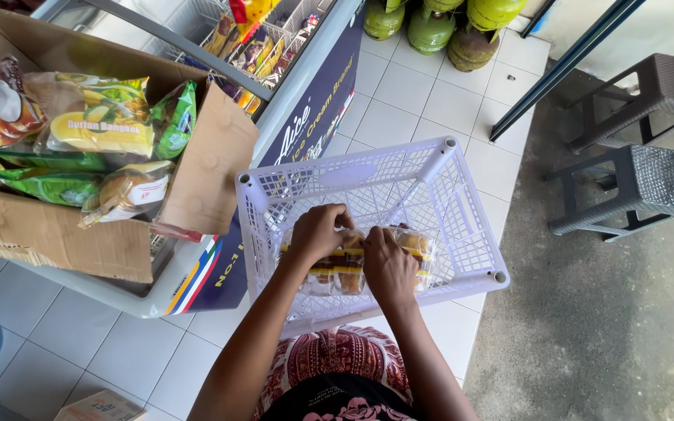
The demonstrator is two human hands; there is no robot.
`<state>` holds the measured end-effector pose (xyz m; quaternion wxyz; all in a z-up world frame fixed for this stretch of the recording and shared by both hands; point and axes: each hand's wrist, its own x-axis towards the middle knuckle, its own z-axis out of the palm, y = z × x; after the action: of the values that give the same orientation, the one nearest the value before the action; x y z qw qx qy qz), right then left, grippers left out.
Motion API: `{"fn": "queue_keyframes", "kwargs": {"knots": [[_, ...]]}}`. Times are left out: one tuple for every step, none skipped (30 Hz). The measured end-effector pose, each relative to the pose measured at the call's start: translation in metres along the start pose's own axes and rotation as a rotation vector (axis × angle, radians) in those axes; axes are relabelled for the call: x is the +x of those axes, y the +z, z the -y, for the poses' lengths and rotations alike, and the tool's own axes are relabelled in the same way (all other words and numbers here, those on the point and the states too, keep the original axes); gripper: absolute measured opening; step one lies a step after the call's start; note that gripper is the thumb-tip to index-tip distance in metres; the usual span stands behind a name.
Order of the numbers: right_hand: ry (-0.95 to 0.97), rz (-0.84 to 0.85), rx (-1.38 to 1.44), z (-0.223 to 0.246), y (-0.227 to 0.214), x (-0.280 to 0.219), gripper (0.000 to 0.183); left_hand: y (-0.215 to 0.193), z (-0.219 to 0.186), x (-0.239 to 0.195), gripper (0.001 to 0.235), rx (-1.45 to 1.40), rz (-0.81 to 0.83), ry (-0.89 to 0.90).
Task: Picking up packaged bread from a box, wiping them with a rag, and placing them into a white plastic crate.
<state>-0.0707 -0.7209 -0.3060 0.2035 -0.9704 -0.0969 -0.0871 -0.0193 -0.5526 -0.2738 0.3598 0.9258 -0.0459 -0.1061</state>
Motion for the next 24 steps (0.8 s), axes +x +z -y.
{"fn": "queue_keyframes", "kwargs": {"knots": [[-0.002, -0.031, 0.025, 0.002, -0.004, 0.003, 0.025, 0.001, 0.002, 0.003, 0.019, -0.014, -0.007, 0.011], [-0.002, -0.031, 0.025, 0.005, -0.007, 0.003, 0.025, 0.005, 0.001, 0.002, 0.019, -0.014, -0.007, 0.010], [-0.014, -0.073, -0.015, 0.007, -0.010, 0.004, 0.023, 0.009, 0.000, 0.002, 0.019, -0.007, -0.087, 0.066], [-0.026, -0.117, -0.053, 0.010, -0.013, 0.005, 0.021, 0.012, 0.000, 0.001, 0.019, 0.003, -0.167, 0.122], [-0.026, -0.117, -0.051, 0.009, -0.010, 0.006, 0.021, 0.015, 0.000, 0.000, 0.019, 0.005, -0.168, 0.121], [0.019, 0.009, -0.066, 0.007, -0.007, 0.009, 0.026, 0.018, 0.001, 0.001, 0.016, 0.014, -0.245, 0.131], [0.064, 0.135, -0.082, 0.005, -0.004, 0.011, 0.034, 0.020, 0.001, 0.001, 0.012, 0.024, -0.322, 0.141], [0.067, 0.136, -0.082, 0.003, -0.009, 0.010, 0.034, 0.022, -0.001, -0.001, 0.012, 0.023, -0.319, 0.142], [-0.015, 0.081, 0.000, 0.001, -0.014, 0.009, 0.031, 0.023, -0.002, -0.002, 0.012, -0.008, -0.338, 0.117], [-0.098, 0.025, 0.083, 0.000, -0.018, 0.010, 0.027, 0.023, -0.003, -0.003, 0.012, -0.039, -0.360, 0.091], [-0.098, 0.025, 0.084, 0.001, -0.025, 0.007, 0.027, 0.024, -0.002, -0.002, 0.012, -0.039, -0.359, 0.090], [-0.171, -0.074, 0.183, 0.002, -0.033, 0.005, 0.024, 0.024, -0.002, -0.001, 0.011, -0.057, -0.376, 0.084], [-0.245, -0.174, 0.283, 0.003, -0.040, 0.003, 0.022, 0.024, -0.002, -0.001, 0.011, -0.075, -0.393, 0.079], [-0.245, -0.169, 0.285, -0.002, -0.037, -0.001, 0.022, 0.026, 0.003, 0.003, 0.011, -0.075, -0.392, 0.074], [-0.235, -0.145, 0.392, -0.007, -0.033, -0.005, 0.022, 0.028, 0.008, 0.006, 0.012, -0.069, -0.405, 0.079], [-0.224, -0.122, 0.498, -0.012, -0.031, -0.009, 0.023, 0.030, 0.011, 0.009, 0.013, -0.063, -0.419, 0.086], [-0.224, -0.119, 0.500, -0.020, -0.028, -0.015, 0.023, 0.034, 0.014, 0.009, 0.013, -0.062, -0.418, 0.082], [-0.204, -0.049, 0.587, -0.026, -0.024, -0.016, 0.025, 0.035, 0.018, 0.013, 0.014, -0.047, -0.403, 0.076], [-0.184, 0.021, 0.674, -0.033, -0.019, -0.018, 0.028, 0.036, 0.021, 0.018, 0.016, -0.032, -0.387, 0.069], [-0.179, 0.021, 0.674, -0.040, -0.022, -0.026, 0.028, 0.042, 0.024, 0.022, 0.016, -0.032, -0.382, 0.070], [-0.186, 0.013, 0.767, -0.047, -0.024, -0.034, 0.027, 0.047, 0.028, 0.025, 0.015, -0.026, -0.375, 0.045], [-0.196, 0.008, 0.862, -0.053, -0.024, -0.040, 0.027, 0.051, 0.034, 0.028, 0.015, -0.020, -0.372, 0.018], [-0.195, 0.009, 0.862, -0.065, -0.014, -0.051, 0.027, 0.047, 0.039, 0.026, 0.015, -0.020, -0.371, 0.017], [-0.179, -0.070, 0.991, -0.079, -0.006, -0.059, 0.030, 0.043, 0.042, 0.026, 0.015, -0.060, -0.378, -0.015]]}}
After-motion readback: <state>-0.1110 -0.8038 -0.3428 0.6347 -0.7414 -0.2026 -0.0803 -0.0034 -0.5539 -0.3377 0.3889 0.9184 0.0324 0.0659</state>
